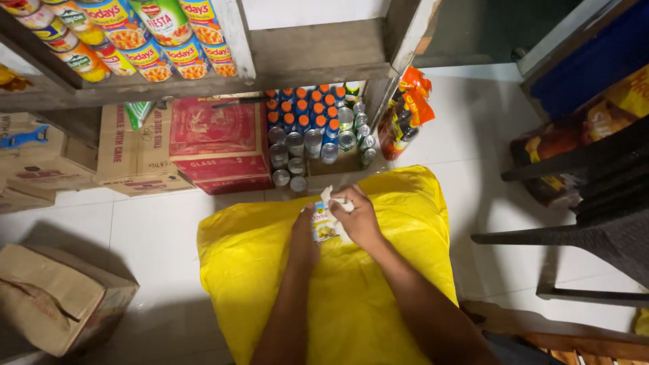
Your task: Cleaning a can of condensed milk with a white cloth.
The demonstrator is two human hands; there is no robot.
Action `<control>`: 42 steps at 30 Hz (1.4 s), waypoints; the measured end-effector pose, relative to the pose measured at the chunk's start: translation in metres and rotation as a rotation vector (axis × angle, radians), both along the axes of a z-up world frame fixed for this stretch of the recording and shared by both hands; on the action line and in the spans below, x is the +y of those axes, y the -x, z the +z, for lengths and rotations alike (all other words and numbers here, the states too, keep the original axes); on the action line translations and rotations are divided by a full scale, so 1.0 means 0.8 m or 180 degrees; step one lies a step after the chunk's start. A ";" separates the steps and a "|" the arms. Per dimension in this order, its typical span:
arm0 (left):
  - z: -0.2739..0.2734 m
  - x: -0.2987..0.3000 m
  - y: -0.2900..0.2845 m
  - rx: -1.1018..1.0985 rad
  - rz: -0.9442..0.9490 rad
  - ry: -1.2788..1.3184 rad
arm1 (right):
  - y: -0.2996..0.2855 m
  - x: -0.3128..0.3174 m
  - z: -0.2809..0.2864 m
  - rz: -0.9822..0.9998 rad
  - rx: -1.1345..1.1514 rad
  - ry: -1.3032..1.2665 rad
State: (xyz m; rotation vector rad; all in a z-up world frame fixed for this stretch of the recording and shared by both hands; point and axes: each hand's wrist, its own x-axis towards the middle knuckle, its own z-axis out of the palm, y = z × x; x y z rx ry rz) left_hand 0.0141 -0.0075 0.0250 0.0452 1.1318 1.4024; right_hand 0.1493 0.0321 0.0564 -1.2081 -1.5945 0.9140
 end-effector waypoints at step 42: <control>0.003 -0.007 -0.015 0.0277 -0.0630 -0.0247 | -0.011 0.020 0.026 -0.0675 -0.0044 0.0414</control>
